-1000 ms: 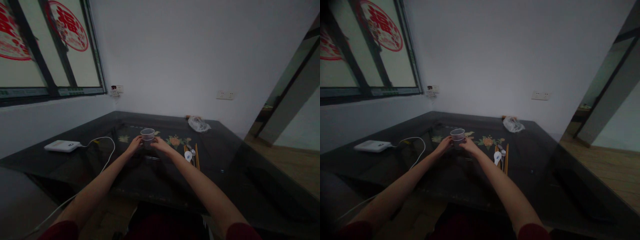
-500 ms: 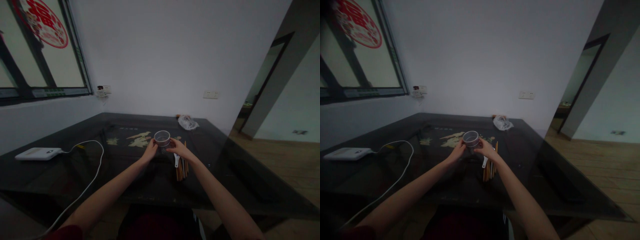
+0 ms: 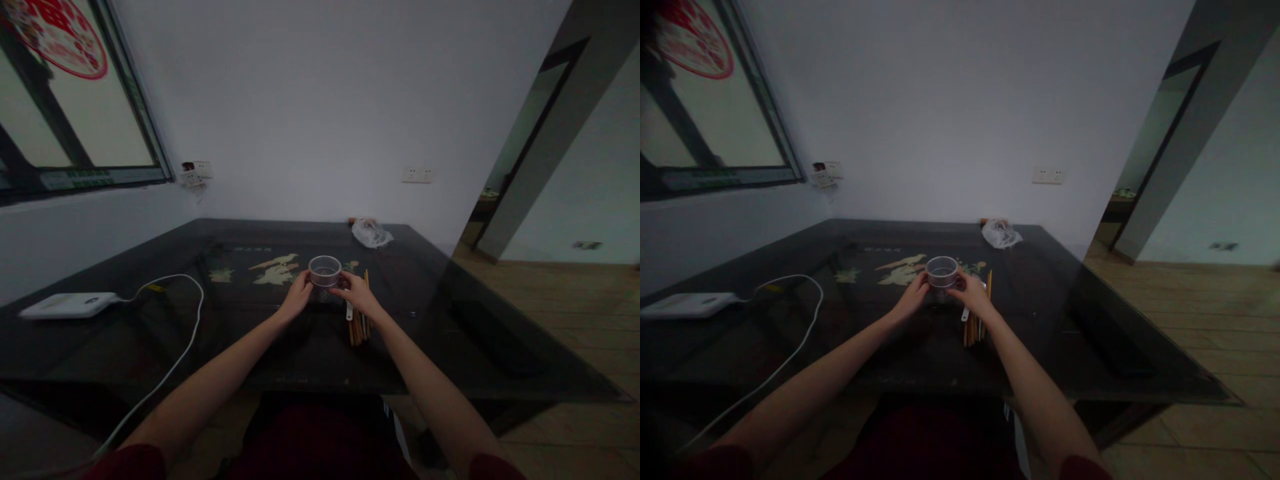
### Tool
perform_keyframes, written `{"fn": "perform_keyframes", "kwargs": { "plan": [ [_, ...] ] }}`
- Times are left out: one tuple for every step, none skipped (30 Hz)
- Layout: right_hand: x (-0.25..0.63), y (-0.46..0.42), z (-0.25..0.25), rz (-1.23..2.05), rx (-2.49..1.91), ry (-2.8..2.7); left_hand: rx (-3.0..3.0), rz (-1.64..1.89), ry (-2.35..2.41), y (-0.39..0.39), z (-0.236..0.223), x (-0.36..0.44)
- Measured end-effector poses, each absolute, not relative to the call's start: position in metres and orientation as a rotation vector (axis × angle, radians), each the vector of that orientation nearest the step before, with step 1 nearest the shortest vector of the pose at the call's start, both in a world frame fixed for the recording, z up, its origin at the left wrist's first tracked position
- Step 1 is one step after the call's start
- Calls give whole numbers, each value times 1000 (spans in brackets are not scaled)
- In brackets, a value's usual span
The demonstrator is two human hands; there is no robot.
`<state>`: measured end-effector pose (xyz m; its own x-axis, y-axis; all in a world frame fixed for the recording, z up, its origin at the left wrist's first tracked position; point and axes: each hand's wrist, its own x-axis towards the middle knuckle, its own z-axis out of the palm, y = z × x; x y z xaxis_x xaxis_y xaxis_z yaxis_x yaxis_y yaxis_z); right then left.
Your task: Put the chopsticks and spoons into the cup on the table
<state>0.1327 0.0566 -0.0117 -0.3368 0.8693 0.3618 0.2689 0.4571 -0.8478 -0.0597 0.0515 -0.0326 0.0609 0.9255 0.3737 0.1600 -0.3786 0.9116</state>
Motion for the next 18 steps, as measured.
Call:
{"fn": "perform_keyframes", "kwargs": {
  "plan": [
    [134,57,-12,864,-968,-1852,1642,1370,1098,52,-33,-60],
    [135,57,-13,849,-982,-1857,1645,1360,1091,53,-33,-61],
    [136,57,-14,826,-1003,-1859,1646,1351,1084,53,-33,-61],
    [137,57,-14,795,-1029,-1859,1645,1341,1084,54,-34,-61],
    [139,57,-15,759,-1054,-1860,1643,1333,1090,54,-35,-61],
    [139,57,-15,724,-1073,-1863,1640,1327,1097,55,-37,-60],
    [140,56,-14,696,-1086,-1868,1635,1323,1104,55,-38,-60],
    [141,55,-14,676,-1096,-1874,1631,1321,1109,56,-39,-60],
    [141,54,-13,659,-1108,-1881,1628,1318,1111,56,-40,-61],
    [141,54,-13,644,-1122,-1887,1628,1315,1114,57,-41,-60],
    [141,53,-12,628,-1138,-1893,1630,1310,1119,57,-42,-60],
    [141,52,-12,614,-1153,-1898,1632,1303,1125,57,-42,-60],
    [141,51,-12,603,-1161,-1904,1631,1299,1131,56,-42,-60],
    [141,51,-12,596,-1164,-1909,1626,1297,1135,56,-41,-60],
    [141,51,-13,592,-1165,-1912,1619,1294,1135,55,-41,-60],
    [141,50,-13,590,-1165,-1914,1612,1293,1131,55,-40,-60],
    [141,51,-14,589,-1166,-1917,1607,1291,1126,54,-39,-60],
    [142,51,-15,586,-1168,-1919,1605,1290,1122,53,-39,-60]
  ]
}}
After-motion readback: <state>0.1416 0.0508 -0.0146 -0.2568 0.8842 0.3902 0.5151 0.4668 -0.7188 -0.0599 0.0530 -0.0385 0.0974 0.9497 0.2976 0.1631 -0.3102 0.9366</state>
